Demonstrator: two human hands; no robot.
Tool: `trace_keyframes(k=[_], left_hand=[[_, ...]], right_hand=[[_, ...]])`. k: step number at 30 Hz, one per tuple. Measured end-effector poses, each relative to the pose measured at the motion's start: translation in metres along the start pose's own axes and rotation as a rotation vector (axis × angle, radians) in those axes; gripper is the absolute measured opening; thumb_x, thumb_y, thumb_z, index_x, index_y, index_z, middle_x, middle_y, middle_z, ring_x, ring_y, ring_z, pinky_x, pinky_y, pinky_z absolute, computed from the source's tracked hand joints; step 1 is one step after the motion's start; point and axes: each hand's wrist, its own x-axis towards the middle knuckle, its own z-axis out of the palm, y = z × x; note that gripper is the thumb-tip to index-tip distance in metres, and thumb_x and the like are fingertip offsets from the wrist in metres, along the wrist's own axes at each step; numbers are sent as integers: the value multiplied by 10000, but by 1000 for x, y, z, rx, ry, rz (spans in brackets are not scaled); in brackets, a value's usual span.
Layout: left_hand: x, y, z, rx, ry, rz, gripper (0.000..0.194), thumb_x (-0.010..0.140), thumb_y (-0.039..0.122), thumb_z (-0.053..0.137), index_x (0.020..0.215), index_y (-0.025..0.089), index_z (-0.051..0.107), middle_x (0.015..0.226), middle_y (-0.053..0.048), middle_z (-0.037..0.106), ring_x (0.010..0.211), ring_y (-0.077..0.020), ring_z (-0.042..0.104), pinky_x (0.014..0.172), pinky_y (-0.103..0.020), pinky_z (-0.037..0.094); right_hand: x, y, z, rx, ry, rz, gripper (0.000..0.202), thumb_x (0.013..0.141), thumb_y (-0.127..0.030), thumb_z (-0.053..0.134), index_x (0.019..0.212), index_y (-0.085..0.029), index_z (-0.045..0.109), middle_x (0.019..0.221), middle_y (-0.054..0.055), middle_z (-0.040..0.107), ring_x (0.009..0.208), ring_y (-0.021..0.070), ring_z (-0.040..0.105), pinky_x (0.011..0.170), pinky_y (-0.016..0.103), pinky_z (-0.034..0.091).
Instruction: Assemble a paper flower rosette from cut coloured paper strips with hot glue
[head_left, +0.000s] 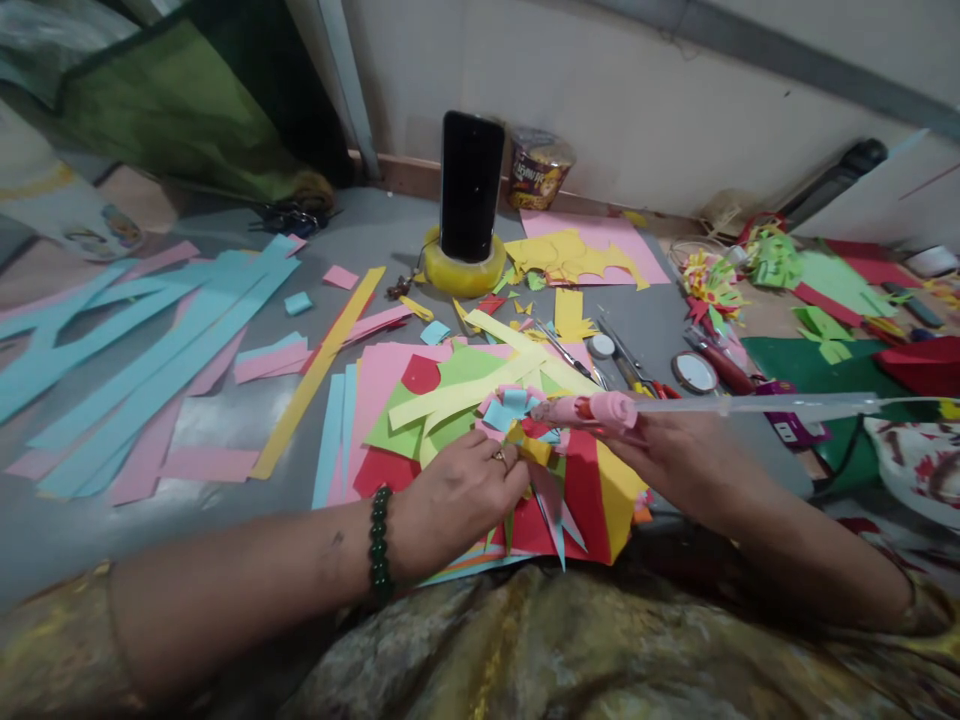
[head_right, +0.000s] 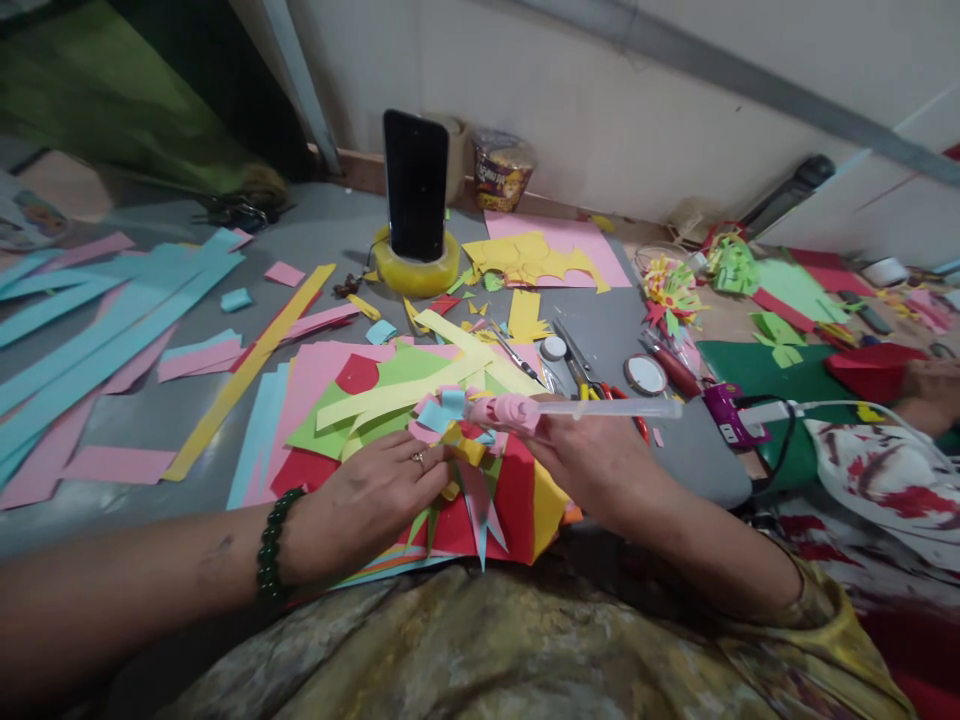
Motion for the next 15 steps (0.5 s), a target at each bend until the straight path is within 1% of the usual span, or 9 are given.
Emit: trace_keyframes(k=[3, 7, 11, 12, 15], left_hand=[[0, 0, 0, 13, -14, -3, 256, 967, 42, 408, 893, 141, 631, 898, -104, 710, 821, -220, 640, 801, -363, 504], [0, 1, 0, 12, -17, -10, 244, 954, 31, 430, 857, 150, 619, 867, -94, 704, 784, -214, 637, 794, -360, 500], [0, 1, 0, 4, -16, -16, 259, 963, 38, 409, 869, 147, 625, 850, -91, 698, 777, -217, 636, 767, -358, 507], [1, 1, 0, 3, -5, -16, 250, 962, 40, 419, 873, 144, 628, 832, -88, 692, 781, -216, 638, 767, -353, 505], [1, 1, 0, 15, 31, -13, 211, 948, 42, 465, 859, 139, 629, 789, -76, 680, 773, -211, 639, 761, -340, 497]], right_hand=[[1, -2, 1, -24, -28, -56, 283, 978, -285, 468, 930, -235, 742, 746, 45, 745, 604, 183, 673, 494, 255, 379], [2, -6, 0, -43, -71, -45, 242, 946, -258, 522, 853, -222, 742, 789, 56, 761, 619, 188, 689, 489, 258, 388], [0, -7, -3, -7, -73, -38, 297, 962, -244, 458, 975, -261, 754, 890, 34, 781, 704, 188, 713, 547, 248, 455], [1, -7, -2, -7, -68, -41, 304, 965, -246, 450, 976, -261, 753, 888, 35, 781, 709, 189, 714, 556, 249, 462], [1, -5, 0, -56, -54, -54, 281, 955, -249, 486, 850, -218, 745, 799, 61, 764, 664, 194, 699, 535, 254, 440]])
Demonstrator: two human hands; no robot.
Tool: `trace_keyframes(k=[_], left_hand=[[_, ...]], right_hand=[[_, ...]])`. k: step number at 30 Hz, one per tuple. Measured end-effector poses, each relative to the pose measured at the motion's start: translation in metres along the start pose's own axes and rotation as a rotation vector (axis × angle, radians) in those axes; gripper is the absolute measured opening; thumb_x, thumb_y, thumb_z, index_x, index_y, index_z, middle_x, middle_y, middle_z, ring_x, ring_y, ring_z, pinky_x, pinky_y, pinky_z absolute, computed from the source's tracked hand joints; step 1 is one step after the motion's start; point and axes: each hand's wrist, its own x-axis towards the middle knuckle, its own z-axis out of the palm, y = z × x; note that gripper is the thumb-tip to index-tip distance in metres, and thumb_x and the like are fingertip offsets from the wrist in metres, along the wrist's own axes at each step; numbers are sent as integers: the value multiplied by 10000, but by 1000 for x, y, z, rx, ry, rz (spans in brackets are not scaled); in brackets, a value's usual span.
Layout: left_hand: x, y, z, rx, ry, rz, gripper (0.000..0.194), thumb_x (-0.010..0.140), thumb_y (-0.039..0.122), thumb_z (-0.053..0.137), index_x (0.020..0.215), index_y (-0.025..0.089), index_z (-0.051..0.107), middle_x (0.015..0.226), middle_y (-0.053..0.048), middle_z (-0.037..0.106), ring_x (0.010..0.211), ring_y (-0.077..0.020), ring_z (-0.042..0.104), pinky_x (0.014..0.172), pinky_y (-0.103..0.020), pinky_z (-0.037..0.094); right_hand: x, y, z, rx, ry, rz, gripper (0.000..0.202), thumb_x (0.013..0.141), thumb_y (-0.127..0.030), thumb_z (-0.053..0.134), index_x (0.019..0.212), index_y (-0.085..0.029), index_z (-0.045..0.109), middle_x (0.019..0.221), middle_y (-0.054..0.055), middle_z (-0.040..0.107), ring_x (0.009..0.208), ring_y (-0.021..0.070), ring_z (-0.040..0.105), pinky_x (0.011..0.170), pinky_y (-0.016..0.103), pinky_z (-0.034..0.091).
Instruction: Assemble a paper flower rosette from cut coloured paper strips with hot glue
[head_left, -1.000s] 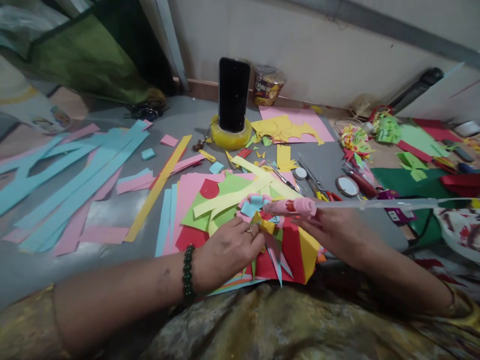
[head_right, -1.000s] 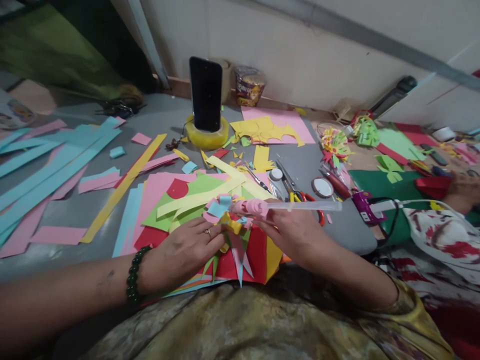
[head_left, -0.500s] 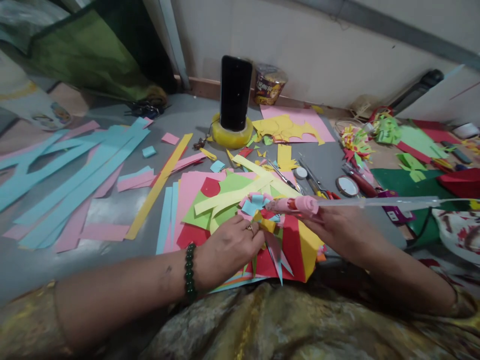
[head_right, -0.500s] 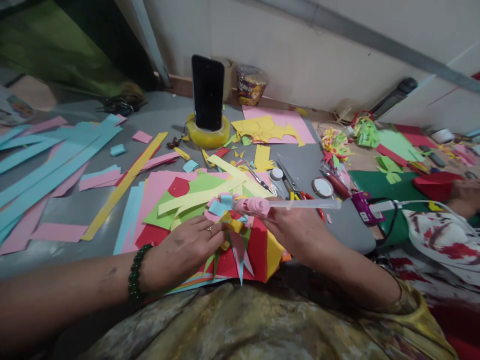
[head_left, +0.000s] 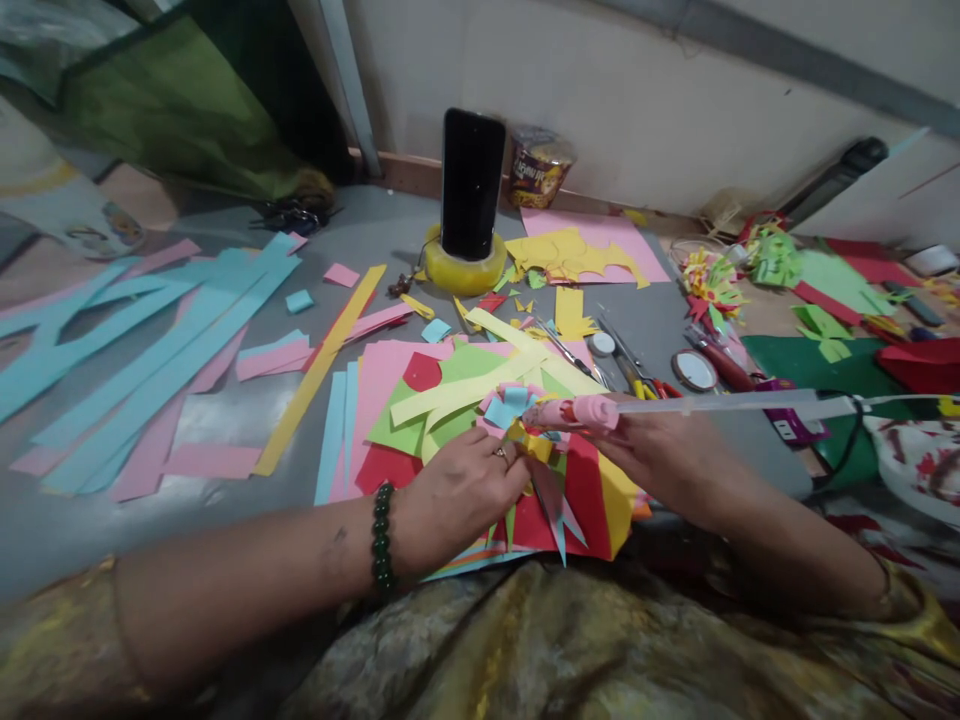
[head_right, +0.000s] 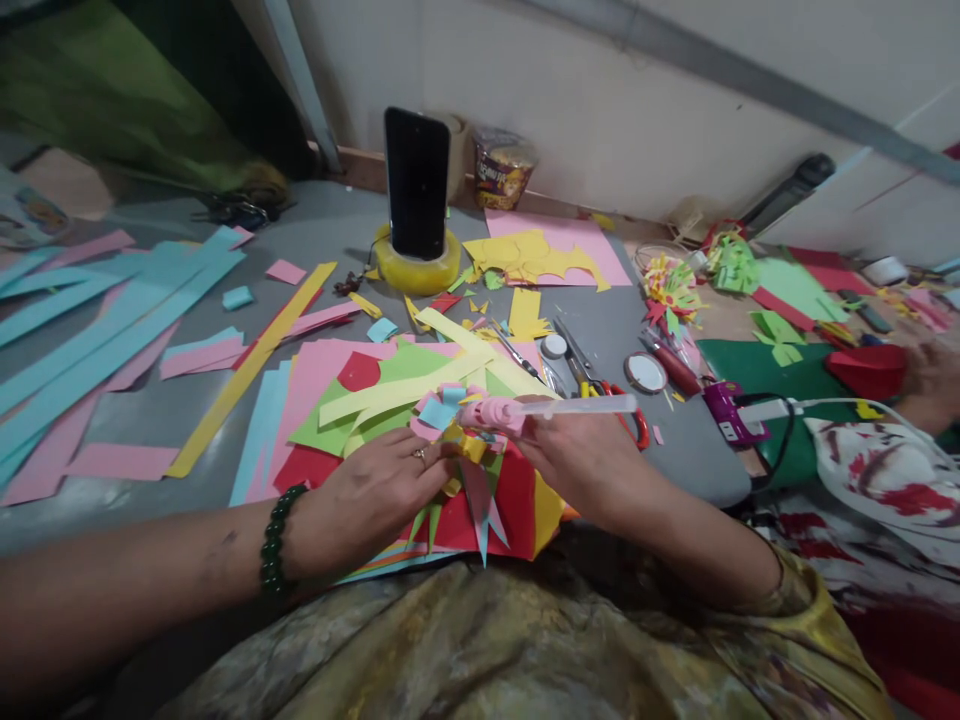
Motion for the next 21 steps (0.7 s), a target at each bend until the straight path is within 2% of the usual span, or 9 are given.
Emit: trace_keyframes(k=[2, 7, 10, 13, 17, 19, 21], left_hand=[[0, 0, 0, 13, 3, 3, 203, 939, 42, 482, 838, 146, 624, 781, -68, 681, 743, -205, 634, 747, -337, 494], [0, 0, -1, 26, -18, -1, 207, 949, 50, 469, 861, 149, 628, 806, -66, 698, 746, -201, 643, 749, -332, 498], [0, 0, -1, 19, -2, 2, 189, 940, 45, 486, 868, 144, 630, 821, -69, 702, 787, -210, 657, 771, -337, 501], [0, 0, -1, 17, 19, 2, 176, 921, 42, 513, 821, 147, 613, 784, -60, 686, 741, -209, 647, 750, -340, 498], [1, 1, 0, 25, 3, -4, 204, 927, 41, 488, 800, 162, 591, 776, -51, 681, 689, -193, 624, 723, -333, 497], [1, 0, -1, 32, -9, -6, 222, 931, 36, 467, 799, 169, 586, 774, -49, 678, 703, -189, 625, 736, -327, 500], [1, 0, -1, 29, -7, -4, 225, 931, 38, 467, 794, 171, 585, 761, -46, 671, 711, -188, 626, 749, -325, 503]], right_hand=[[0, 1, 1, -22, -15, -14, 274, 949, -247, 506, 800, -207, 733, 766, 66, 754, 631, 192, 688, 509, 254, 416], [0, 0, -1, 4, -10, -8, 312, 986, -272, 445, 936, -252, 753, 708, 36, 739, 622, 190, 688, 507, 250, 418], [2, -2, 1, -24, 5, 28, 284, 973, -284, 490, 882, -235, 755, 674, 49, 730, 601, 202, 685, 490, 259, 407], [0, 0, 3, -28, -32, 11, 265, 963, -270, 516, 858, -233, 757, 768, 53, 768, 626, 201, 702, 500, 259, 424], [-10, 3, 1, 20, -7, -10, 305, 984, -261, 464, 1100, -261, 746, 1021, 45, 788, 692, 188, 724, 502, 257, 452], [-13, 2, 0, 21, 5, 9, 312, 977, -239, 471, 1134, -255, 740, 1023, 50, 787, 704, 191, 728, 506, 257, 456], [-14, 0, 0, 2, -29, 31, 281, 960, -210, 505, 1065, -242, 764, 955, 50, 794, 716, 198, 732, 530, 254, 460]])
